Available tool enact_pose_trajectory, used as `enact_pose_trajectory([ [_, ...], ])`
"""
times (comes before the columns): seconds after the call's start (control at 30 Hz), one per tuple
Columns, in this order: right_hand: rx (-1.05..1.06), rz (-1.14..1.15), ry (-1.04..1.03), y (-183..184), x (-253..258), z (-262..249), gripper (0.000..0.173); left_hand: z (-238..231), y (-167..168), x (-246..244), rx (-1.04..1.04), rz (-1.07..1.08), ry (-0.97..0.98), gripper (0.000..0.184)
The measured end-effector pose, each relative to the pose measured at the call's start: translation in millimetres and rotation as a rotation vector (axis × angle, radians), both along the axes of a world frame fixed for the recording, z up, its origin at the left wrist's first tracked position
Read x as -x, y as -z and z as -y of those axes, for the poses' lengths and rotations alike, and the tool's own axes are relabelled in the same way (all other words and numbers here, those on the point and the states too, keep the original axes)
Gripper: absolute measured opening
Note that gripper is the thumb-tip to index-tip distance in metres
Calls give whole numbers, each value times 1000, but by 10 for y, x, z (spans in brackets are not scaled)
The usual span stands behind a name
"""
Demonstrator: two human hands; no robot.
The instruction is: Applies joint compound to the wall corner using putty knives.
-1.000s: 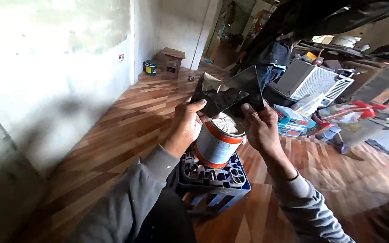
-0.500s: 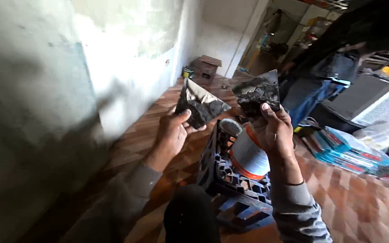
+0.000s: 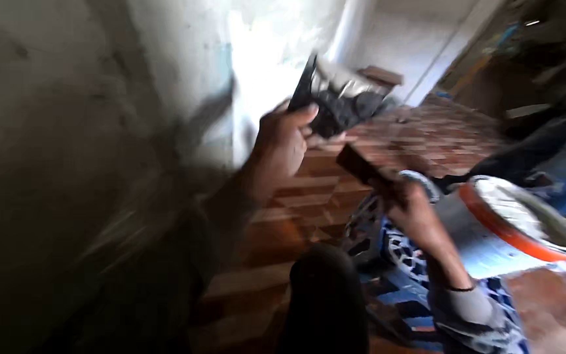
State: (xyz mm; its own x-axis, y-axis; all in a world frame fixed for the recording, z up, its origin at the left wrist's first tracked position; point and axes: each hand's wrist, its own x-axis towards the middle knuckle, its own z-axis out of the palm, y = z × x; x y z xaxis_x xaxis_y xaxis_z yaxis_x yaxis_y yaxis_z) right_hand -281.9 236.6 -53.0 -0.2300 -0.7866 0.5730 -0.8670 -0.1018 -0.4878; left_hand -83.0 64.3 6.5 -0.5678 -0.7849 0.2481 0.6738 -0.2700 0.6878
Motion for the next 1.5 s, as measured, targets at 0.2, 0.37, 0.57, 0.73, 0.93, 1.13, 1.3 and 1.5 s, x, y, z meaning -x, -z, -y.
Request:
enact_pose_trajectory([
  [0.2, 441, 855, -371, -24, 133, 477, 27, 437, 6, -1186, 252, 163, -120, 26],
  [0.37, 318, 1366, -654, 119, -388, 1373, 34, -177, 1114, -1243, -83, 261, -29, 31],
  [0.57, -53, 1535, -969, 618, -815, 1825, 38, -458, 1583, -1095, -230, 275, 73, 31],
  [0.73, -180, 1144, -390, 612, -954, 1636, 34, -353, 1606, -957, -275, 177, 108, 34],
  [0.93, -269, 868, -150, 979, -509, 1589, 22, 144, 1478, -1105, -209, 264, -220, 31],
  [1.13, 169, 1034, -296, 480, 52, 1313, 20, 516, 1519, -1311, -8, 453, -614, 41],
  [1.3, 179, 1153, -442, 30, -402, 1321, 31, 495, 1561, -1318, -159, 253, -419, 39],
  [1.5, -1, 678, -228, 782, -958, 1744, 21, 683, 1851, -1317, -37, 447, -678, 36],
])
